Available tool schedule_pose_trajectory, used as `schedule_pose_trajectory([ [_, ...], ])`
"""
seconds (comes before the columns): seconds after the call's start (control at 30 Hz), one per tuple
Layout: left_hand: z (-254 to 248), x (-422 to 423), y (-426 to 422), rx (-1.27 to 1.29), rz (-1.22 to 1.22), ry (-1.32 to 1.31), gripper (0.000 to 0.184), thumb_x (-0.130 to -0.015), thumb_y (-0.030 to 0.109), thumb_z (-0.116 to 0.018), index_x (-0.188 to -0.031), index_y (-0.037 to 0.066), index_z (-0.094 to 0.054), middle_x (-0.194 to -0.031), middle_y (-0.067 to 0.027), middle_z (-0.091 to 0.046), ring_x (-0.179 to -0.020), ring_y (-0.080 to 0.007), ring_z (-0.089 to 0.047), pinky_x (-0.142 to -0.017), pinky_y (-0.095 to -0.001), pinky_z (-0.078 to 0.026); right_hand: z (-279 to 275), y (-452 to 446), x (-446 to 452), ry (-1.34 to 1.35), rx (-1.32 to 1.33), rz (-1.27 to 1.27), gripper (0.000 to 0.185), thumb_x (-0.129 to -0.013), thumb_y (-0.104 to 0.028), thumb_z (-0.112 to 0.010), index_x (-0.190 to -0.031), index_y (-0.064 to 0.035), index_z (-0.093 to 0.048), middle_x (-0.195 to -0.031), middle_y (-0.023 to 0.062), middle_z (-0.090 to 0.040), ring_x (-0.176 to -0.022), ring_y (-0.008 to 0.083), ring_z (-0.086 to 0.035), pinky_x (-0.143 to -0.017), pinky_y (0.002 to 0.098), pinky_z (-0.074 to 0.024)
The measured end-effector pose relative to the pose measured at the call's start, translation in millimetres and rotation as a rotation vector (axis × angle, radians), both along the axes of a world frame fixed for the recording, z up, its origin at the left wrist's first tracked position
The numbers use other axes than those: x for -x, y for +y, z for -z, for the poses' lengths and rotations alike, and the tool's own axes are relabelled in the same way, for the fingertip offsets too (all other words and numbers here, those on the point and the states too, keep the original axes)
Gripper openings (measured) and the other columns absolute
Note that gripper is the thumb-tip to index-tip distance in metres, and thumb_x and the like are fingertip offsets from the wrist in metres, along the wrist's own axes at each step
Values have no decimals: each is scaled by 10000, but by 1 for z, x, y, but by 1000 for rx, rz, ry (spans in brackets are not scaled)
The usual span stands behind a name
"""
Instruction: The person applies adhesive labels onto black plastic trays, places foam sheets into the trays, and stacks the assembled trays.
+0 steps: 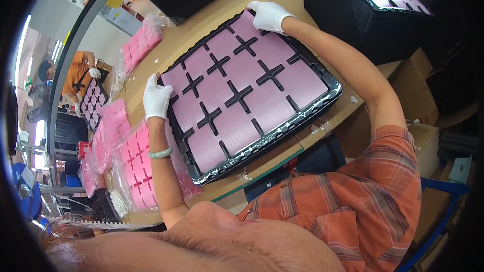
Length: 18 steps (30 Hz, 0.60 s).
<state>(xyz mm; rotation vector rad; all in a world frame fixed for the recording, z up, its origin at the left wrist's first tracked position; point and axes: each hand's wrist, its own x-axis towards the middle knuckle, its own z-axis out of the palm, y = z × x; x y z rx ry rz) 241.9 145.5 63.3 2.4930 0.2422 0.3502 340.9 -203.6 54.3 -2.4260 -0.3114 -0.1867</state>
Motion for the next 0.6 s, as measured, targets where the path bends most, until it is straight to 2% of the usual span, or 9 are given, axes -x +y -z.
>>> schedule_pose_trajectory([
  [0.03,2,-3,1,-99,2,-45,614,-664,54,-580,-1272,0,-509,-655,-100,-622,-640,-251,-634,-708,-331,-503,2,0,-3,-42,34,9,541,-693,-20,-538,-1233,-2,-534,-774,138,-623,-735,289,-624,-716,366,-497],
  [0.13,-1,2,2,-43,-44,-44,581,-687,61,-580,-1263,18,-517,-749,-117,-640,-773,-306,-641,-774,-382,-496,3,-4,1,-300,242,178,450,-711,-42,-550,-1161,-17,-563,-916,188,-616,-884,352,-607,-778,415,-497],
  [0.17,-4,5,2,-145,-105,-172,545,-698,62,-581,-1240,26,-535,-792,-123,-640,-812,-317,-631,-790,-396,-491,-1,-3,3,-412,320,250,412,-721,-54,-555,-1131,-23,-573,-972,208,-612,-937,375,-597,-799,434,-497],
  [0.2,-7,10,4,-255,-174,-297,509,-709,63,-582,-1217,34,-552,-835,-129,-639,-852,-328,-620,-807,-409,-486,-5,-5,11,-644,335,241,287,-772,-56,-536,-1051,-18,-587,-911,183,-588,-896,389,-576,-783,449,-489],
  [0.23,-10,15,10,-369,-246,-422,474,-721,63,-583,-1194,42,-570,-878,-135,-639,-891,-338,-610,-823,-423,-480,-15,-6,21,-662,377,186,241,-799,-83,-537,-1023,-23,-603,-915,173,-598,-890,377,-572,-783,445,-485],
  [0.33,-24,27,25,-638,-78,-524,318,-754,70,-588,-1067,71,-639,-971,-134,-624,-947,-341,-581,-841,-417,-474,-33,0,47,-581,418,-49,197,-852,-172,-546,-963,-40,-641,-918,146,-619,-898,348,-563,-789,434,-475],
  [0.4,-30,32,10,-569,147,-441,172,-803,161,-612,-952,125,-690,-994,-82,-655,-987,-317,-582,-874,-378,-453,-26,-4,42,-595,383,-215,273,-877,-288,-553,-969,-61,-672,-906,118,-632,-907,336,-549,-817,427,-454],
  [0.47,-12,23,5,-613,377,-463,236,-870,290,-553,-995,144,-691,-1101,-57,-658,-1080,-314,-565,-967,-458,-382,-22,-7,37,-537,473,-363,345,-923,-325,-484,-1072,-69,-662,-1013,113,-645,-1033,341,-531,-894,418,-426],
  [0.6,4,25,-3,-858,347,-161,416,-959,415,-359,-1144,181,-649,-1231,-17,-615,-1211,-289,-500,-1034,-625,-204,10,-13,28,-425,482,-324,438,-966,-382,-380,-1146,-77,-638,-1188,103,-614,-1201,332,-461,-986,429,-366],
])
